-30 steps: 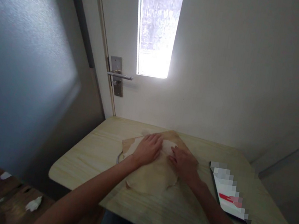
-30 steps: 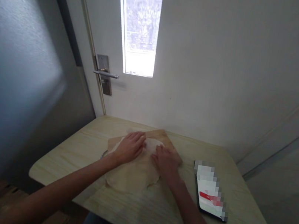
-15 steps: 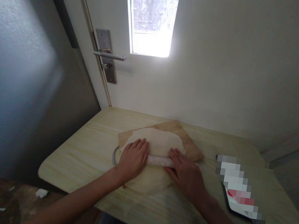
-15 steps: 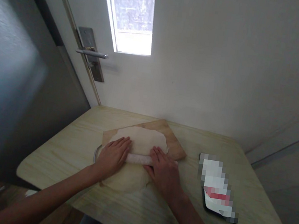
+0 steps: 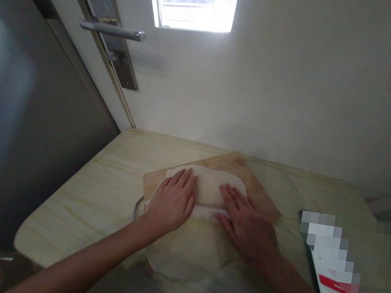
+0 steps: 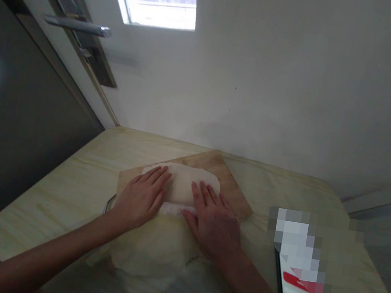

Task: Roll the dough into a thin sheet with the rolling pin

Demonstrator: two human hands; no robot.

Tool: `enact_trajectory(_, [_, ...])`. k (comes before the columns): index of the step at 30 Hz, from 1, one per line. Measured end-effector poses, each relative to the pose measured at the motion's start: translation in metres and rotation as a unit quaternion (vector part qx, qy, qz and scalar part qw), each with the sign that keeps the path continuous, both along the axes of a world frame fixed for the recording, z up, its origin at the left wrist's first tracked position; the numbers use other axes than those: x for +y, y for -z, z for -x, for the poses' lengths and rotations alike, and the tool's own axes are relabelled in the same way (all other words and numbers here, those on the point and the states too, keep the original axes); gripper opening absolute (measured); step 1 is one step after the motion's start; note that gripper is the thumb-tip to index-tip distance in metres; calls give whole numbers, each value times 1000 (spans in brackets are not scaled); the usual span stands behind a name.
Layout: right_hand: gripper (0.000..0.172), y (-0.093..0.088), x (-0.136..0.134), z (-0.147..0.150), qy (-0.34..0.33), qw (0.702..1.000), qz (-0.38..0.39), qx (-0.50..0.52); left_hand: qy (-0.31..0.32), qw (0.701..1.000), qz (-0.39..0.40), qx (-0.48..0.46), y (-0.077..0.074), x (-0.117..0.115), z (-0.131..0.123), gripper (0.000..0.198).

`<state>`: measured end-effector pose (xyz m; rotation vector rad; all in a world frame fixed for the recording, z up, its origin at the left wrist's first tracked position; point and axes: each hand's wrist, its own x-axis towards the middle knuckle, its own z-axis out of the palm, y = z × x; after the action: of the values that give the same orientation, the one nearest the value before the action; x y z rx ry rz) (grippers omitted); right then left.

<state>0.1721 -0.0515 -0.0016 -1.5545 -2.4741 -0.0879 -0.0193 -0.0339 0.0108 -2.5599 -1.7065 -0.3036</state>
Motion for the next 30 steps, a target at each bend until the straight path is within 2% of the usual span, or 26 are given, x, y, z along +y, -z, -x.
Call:
enact_trajectory(10, [54,-4,37,2,18,999,27,-8,6,999,9,-33,-6,31,-2,30])
enact_trajectory(14, [55,-9,52,2,25,999,35,-8,3,1000,12,-11,-11,46,-4,29])
enact_trajectory(19, [52,-10,66,1,64,997,47,12,-8,1000,8,15,-13,57,-7,35])
enact_trajectory(24, [47,-10,54,5,98,995,12,9,-35,999,3,10,-11,48,-6,37])
enact_trajectory(30, [47,-4,17,8,101,995,-19,-8,-43,999,-15,11,-7,9,-6,35])
